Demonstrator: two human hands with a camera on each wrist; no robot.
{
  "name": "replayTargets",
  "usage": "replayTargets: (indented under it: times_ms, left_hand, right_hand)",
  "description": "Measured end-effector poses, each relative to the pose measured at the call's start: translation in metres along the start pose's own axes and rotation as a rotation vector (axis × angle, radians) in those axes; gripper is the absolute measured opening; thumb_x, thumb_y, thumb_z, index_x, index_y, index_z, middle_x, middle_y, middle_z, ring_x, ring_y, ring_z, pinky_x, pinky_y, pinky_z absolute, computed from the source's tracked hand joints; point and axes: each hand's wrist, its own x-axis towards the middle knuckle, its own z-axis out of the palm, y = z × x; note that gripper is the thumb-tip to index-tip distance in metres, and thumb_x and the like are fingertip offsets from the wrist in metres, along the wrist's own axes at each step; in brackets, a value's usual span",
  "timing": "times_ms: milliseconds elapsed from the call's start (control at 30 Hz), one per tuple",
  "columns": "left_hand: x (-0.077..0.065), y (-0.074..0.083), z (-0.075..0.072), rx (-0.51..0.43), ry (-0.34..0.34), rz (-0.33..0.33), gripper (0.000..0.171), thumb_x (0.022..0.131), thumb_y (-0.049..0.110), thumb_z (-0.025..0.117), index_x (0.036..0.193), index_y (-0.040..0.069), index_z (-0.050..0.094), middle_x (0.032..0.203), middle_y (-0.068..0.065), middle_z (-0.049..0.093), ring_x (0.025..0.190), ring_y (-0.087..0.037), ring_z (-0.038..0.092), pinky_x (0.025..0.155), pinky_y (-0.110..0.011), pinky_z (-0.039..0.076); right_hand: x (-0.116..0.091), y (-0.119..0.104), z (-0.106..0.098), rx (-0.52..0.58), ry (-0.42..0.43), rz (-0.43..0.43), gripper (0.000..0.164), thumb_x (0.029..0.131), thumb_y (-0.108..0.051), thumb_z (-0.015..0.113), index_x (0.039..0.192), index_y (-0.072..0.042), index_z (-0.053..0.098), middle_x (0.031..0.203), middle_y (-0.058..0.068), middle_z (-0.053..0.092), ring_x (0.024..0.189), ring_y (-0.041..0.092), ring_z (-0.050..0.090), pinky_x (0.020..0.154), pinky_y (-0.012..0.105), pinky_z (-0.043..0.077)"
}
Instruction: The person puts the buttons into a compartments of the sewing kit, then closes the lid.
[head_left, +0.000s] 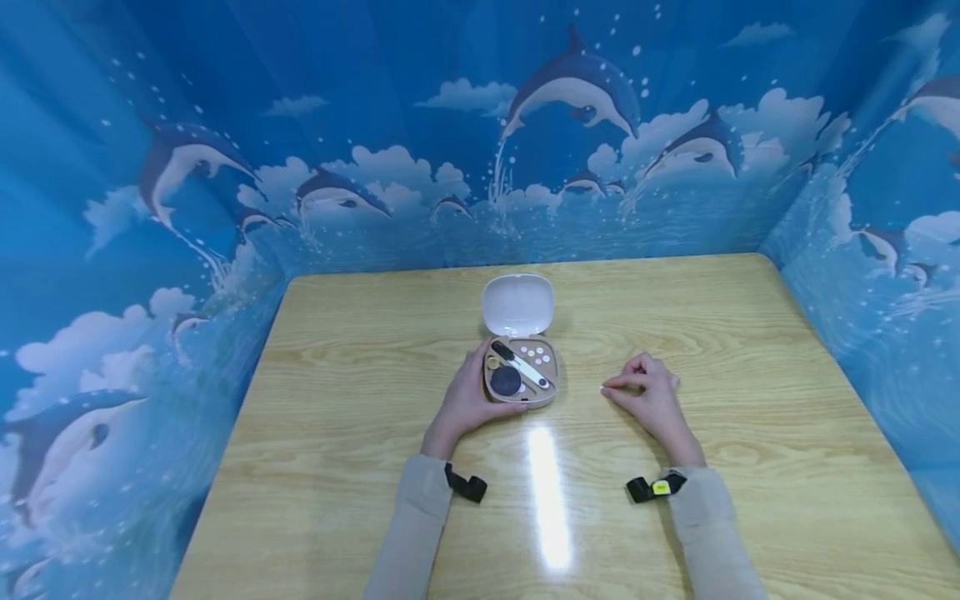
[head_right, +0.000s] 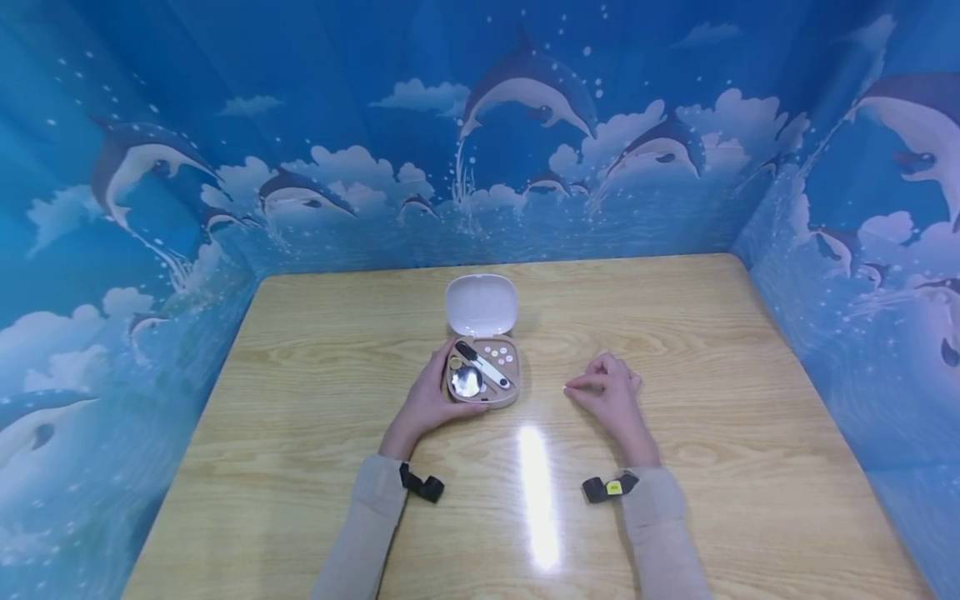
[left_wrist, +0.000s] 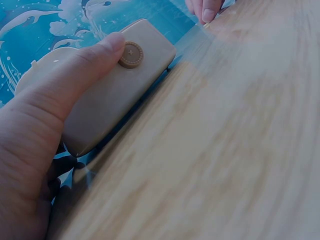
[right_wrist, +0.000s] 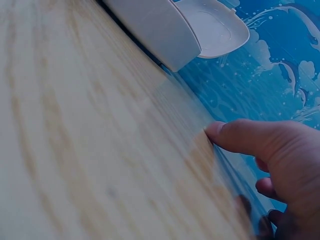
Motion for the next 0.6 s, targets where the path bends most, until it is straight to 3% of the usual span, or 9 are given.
replayTargets:
  times_ms: [600]
  left_hand:
    - [0.0003,0.0,-0.0005,-0.008,0.001,0.012,0.129,0.058,0.063,0.089,0.16,0.031,0.015,0.161,0.002,0.027,0.148,-0.03,0.022,0.121,-0.051,0.017]
  right_hand:
    - [0.0013,-0.0034,-0.0018,0.004,-0.013,0.022,0.015,0.07,-0.002,0.089,0.079,-0.009,0.079,0.09,0.001,0.053,0.09,0.017,0.043,0.086,0.047,0.021]
